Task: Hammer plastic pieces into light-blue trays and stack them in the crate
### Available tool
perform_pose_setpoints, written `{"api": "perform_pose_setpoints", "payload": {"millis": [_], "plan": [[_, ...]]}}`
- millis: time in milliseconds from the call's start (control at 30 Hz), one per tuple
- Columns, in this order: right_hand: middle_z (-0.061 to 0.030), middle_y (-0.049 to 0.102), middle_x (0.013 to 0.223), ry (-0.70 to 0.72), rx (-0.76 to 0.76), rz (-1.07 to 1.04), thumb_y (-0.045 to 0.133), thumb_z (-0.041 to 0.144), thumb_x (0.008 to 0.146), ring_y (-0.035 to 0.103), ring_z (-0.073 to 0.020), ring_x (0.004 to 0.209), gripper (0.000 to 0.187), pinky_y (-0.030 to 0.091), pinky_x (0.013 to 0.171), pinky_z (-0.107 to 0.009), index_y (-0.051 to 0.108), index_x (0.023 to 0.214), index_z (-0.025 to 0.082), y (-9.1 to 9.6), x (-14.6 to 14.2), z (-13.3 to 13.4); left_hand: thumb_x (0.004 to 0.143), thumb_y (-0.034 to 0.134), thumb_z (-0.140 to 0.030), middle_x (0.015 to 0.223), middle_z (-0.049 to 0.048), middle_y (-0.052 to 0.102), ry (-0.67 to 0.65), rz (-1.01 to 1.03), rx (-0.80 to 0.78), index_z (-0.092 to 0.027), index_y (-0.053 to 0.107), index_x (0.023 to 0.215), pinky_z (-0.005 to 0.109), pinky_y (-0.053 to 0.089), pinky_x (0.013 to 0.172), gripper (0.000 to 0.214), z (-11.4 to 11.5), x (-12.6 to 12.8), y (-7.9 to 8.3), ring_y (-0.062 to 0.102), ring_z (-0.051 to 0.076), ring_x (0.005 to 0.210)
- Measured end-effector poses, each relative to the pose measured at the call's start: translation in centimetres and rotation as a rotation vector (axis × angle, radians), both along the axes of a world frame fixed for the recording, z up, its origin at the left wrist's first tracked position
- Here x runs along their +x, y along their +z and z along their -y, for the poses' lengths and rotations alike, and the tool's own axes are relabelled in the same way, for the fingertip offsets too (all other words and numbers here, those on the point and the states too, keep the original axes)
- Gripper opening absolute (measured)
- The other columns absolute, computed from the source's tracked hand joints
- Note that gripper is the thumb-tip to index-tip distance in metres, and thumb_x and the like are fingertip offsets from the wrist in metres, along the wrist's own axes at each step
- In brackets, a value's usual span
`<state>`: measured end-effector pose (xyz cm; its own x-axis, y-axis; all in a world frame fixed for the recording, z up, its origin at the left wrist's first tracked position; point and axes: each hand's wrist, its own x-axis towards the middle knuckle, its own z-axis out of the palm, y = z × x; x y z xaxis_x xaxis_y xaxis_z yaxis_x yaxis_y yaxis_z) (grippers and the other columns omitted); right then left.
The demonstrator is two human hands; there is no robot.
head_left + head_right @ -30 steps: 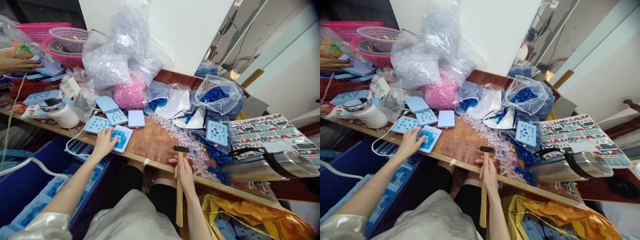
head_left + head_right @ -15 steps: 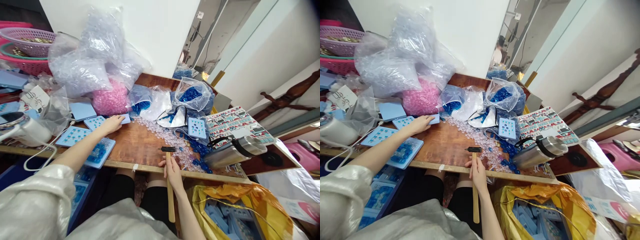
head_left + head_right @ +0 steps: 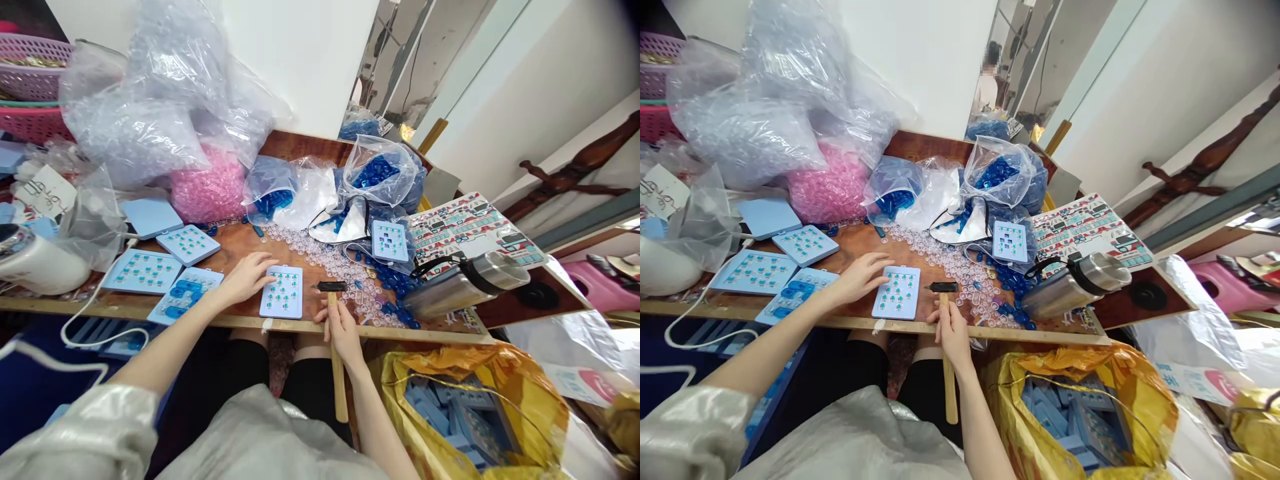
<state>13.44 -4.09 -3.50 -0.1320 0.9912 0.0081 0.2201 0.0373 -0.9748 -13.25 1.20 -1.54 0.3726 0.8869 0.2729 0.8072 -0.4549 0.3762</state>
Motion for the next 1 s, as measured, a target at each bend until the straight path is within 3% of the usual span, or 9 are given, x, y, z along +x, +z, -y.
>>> {"api": "perform_pose_setpoints", "payload": {"millis": [167,267,400,567,633,767,900,1000], "plan": [[-0.0007,0.065,0.072,0.013,-0.013,0.002,0.033,0.05,0.088,0.043,-0.0056,0.035,0.039,0.039,0.045,-0.022,0.052,0.097,0.017,0.1,0.0,-0.2,0.085,0.041,-0.044,0.127,0.0056,0.05,0.27,-0.129,0.091,-0.029,0.054,0.116,0.047,0.028,0.102,0.037,7.8,-6.4,-0.3,0.037,0.027,0.123],[-0.0006,0.065,0.072,0.015,-0.017,0.011,0.033,0.051,0.088,0.044,-0.0058,0.035,0.039,0.04,0.045,-0.022,0.052,0.096,0.018,0.2,-0.1,-0.3,0.086,0.039,-0.042,0.131,0.0058,0.047,0.403,-0.214,0.094,-0.028,0.056,0.114,0.049,0.027,0.101,0.036,8.9,-7.9,-1.4,0.034,0.028,0.126],[-0.0008,0.065,0.072,0.008,-0.005,0.017,0.032,0.05,0.089,0.044,-0.006,0.035,0.039,0.041,0.047,-0.023,0.052,0.097,0.017,0.2,0.0,-0.2,0.088,0.035,-0.035,0.13,0.0087,0.047,0.575,-0.205,0.144,-0.025,0.057,0.111,0.051,0.025,0.101,0.033,5.9,-6.2,-2.3,0.036,0.026,0.124],[-0.0005,0.065,0.07,-0.006,0.004,0.013,0.033,0.05,0.089,0.045,-0.0065,0.035,0.04,0.042,0.048,-0.023,0.053,0.097,0.017,0.2,0.0,0.0,0.085,0.041,-0.032,0.128,0.0134,0.047,0.655,-0.159,0.209,-0.022,0.056,0.11,0.066,0.012,0.097,0.031,2.5,-3.5,-1.2,0.033,0.034,0.123],[-0.0007,0.065,0.07,0.005,0.002,0.017,0.033,0.051,0.088,0.045,-0.0066,0.035,0.04,0.041,0.047,-0.023,0.053,0.097,0.017,0.2,0.1,-0.1,0.083,0.043,-0.029,0.128,0.0137,0.046,0.572,-0.117,0.213,-0.02,0.055,0.111,0.063,0.017,0.098,0.031,1.1,-2.6,-0.8,0.031,0.034,0.123],[0.0002,0.064,0.068,0.011,0.007,0.026,0.033,0.05,0.088,0.045,-0.0066,0.035,0.039,0.041,0.048,-0.023,0.053,0.096,0.017,0.1,0.1,-0.3,0.082,0.042,-0.021,0.121,0.0126,0.048,0.314,-0.042,0.119,-0.017,0.053,0.114,0.042,0.038,0.094,0.034,-4.0,-1.0,-0.9,0.043,0.026,0.112],[-0.0002,0.064,0.068,-0.019,0.009,0.021,0.033,0.05,0.088,0.045,-0.006,0.034,0.039,0.039,0.045,-0.022,0.053,0.096,0.017,-0.2,0.0,-0.3,0.08,0.04,-0.015,0.102,0.0134,0.055,0.3,-0.072,-0.004,-0.014,0.06,0.099,0.039,0.043,0.086,0.027,-8.9,-0.2,-2.0,0.049,0.025,0.1],[-0.0008,0.064,0.07,-0.033,-0.002,0.012,0.033,0.051,0.088,0.044,-0.0059,0.034,0.04,0.037,0.042,-0.022,0.053,0.097,0.017,-0.2,-0.1,-0.3,0.08,0.042,-0.018,0.093,0.0115,0.056,0.23,0.039,-0.03,-0.013,0.062,0.092,0.037,0.043,0.085,0.023,-9.3,0.0,-2.5,0.053,0.023,0.092]]}}
